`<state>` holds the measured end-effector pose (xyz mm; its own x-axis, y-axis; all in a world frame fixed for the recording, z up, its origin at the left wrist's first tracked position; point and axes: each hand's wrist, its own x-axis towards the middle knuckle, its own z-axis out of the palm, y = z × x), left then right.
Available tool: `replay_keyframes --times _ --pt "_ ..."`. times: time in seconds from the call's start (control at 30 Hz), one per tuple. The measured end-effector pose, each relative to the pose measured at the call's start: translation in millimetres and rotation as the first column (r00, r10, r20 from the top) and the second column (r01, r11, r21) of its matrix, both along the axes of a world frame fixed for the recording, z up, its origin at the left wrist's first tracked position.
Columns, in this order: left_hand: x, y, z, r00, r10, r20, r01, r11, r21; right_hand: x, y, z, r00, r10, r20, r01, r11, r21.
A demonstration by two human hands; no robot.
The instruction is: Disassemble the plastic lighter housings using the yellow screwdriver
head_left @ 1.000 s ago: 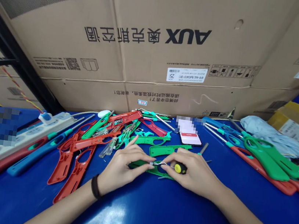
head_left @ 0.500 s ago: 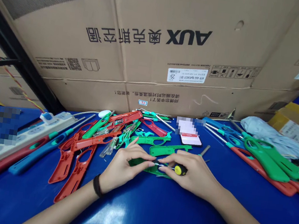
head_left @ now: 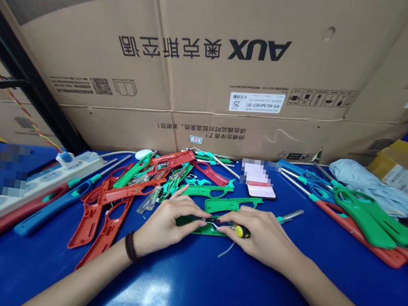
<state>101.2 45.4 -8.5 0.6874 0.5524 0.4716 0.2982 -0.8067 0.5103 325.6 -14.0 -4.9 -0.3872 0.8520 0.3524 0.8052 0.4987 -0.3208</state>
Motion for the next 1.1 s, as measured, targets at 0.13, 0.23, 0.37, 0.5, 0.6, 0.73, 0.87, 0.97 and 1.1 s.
replay_keyframes --times 0.13,0.23,0.37,0.5,0.6,0.73,0.87,0.97,1.1 --pt "0 1 0.7 1.000 -0.014 -0.011 0.015 1.000 0.025 1 1 0.5 0.999 0.008 0.037 -0.009 1.000 0.027" --pt "1 0 0.7 1.000 -0.002 0.004 0.002 1.000 0.023 1 1 1.0 1.000 -0.007 0.005 0.007 1.000 0.026" --pt "0 -1 2.3 1.000 0.003 0.026 -0.003 1.000 -0.009 0 0 1.3 0.999 -0.006 -0.036 0.008 0.999 0.049" --pt "2 -3 3.0 0.998 0.056 -0.002 -0.056 0.996 -0.070 -3 -1 1.1 0.997 -0.054 -0.061 0.060 0.993 0.097" --pt "4 -7 2.2 0.994 0.107 -0.005 -0.107 0.988 -0.108 -5 -2 0.8 0.995 -0.067 -0.071 0.077 0.986 0.147" --pt "8 -14 1.7 0.982 0.186 0.029 -0.181 0.975 -0.127 -10 -3 -0.3 0.996 -0.022 -0.089 0.043 0.971 0.234" --pt "10 -18 1.3 0.982 0.187 0.035 -0.182 0.977 -0.106 -15 -5 -1.4 0.994 0.089 -0.066 -0.066 0.952 0.301" --pt "11 -20 0.0 0.984 0.175 0.024 -0.172 0.981 -0.094 -18 -5 -1.9 0.991 0.132 -0.037 -0.112 0.936 0.333" --pt "13 -22 0.7 0.988 0.154 0.035 -0.152 0.987 -0.043 -18 -6 -1.9 0.983 0.184 0.017 -0.176 0.909 0.378"
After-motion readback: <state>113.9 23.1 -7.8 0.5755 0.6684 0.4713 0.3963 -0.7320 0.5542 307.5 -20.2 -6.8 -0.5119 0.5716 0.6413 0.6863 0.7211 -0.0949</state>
